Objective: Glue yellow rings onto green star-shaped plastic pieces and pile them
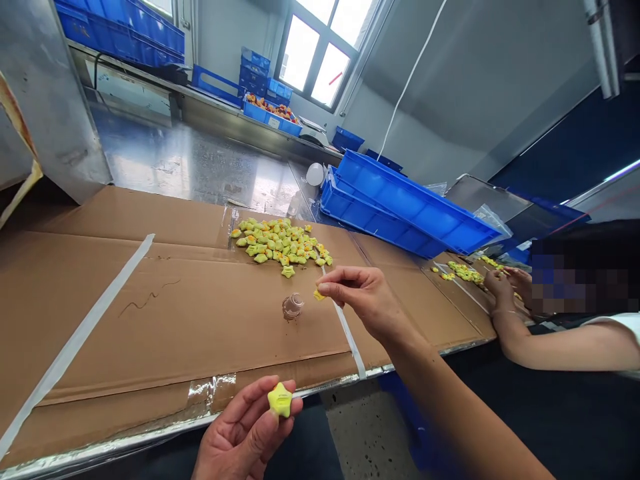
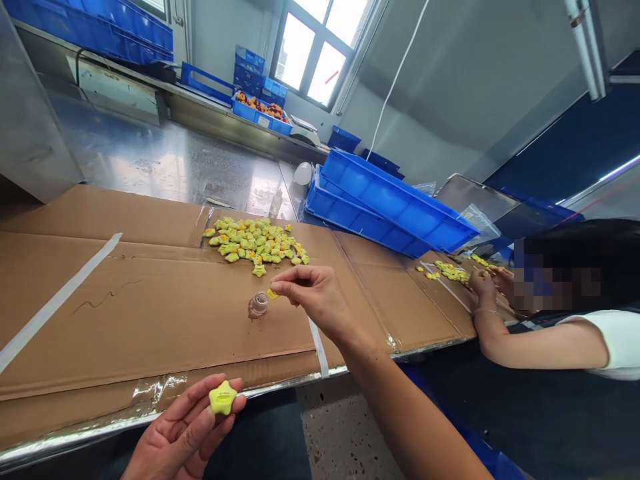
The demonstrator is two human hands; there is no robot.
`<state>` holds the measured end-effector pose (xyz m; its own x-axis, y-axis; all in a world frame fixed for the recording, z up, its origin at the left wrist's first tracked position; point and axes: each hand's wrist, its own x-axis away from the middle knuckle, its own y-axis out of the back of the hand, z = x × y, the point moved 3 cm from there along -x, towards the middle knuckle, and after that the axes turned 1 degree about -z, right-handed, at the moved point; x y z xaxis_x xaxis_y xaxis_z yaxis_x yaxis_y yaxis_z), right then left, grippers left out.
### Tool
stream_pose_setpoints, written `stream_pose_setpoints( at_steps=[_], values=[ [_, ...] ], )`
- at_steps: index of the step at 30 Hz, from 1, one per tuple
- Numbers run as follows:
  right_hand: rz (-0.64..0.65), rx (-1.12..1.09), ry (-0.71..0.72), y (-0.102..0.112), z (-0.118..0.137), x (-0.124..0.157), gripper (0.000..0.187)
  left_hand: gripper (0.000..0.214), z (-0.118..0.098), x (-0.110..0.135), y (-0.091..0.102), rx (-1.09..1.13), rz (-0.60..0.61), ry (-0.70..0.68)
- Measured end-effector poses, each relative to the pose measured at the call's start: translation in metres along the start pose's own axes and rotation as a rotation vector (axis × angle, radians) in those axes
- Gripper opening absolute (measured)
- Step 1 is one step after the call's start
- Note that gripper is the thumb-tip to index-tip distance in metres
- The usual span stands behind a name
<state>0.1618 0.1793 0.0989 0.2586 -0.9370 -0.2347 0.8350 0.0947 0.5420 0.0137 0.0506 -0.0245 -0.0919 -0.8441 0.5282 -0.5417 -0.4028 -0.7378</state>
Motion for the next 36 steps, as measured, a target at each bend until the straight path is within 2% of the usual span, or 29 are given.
stream_pose_setpoints(
  at_steps=[3, 6, 10, 16, 23, 36],
  values=[
    [0.01, -0.211, -0.039, -0.007, 0.006, 0.02, 0.01, 0.036, 0.001, -0.001, -0.005, 0.036, 0.03, -0.024],
    [0.075, -0.409, -0.09, -0.021, 0.013, 0.043, 0.003, 0.034, 0.003, 0.0, -0.008, 0.07, 0.062, -0.033],
    [0.144, -0.512, -0.137, -0.039, 0.021, 0.067, 0.002, 0.033, 0.004, 0.003, -0.009, 0.093, 0.112, -0.045],
    [0.133, -0.435, -0.105, -0.049, 0.017, 0.08, 0.001, 0.034, 0.005, 0.006, -0.006, 0.09, 0.164, -0.07],
    [0.11, -0.386, -0.086, -0.05, 0.014, 0.083, 0.003, 0.036, 0.005, 0.007, -0.005, 0.085, 0.113, -0.082],
    [0.131, -0.304, -0.021, -0.049, 0.016, 0.083, 0.004, 0.031, 0.0, 0.012, -0.011, 0.059, 0.161, -0.086]
  ],
)
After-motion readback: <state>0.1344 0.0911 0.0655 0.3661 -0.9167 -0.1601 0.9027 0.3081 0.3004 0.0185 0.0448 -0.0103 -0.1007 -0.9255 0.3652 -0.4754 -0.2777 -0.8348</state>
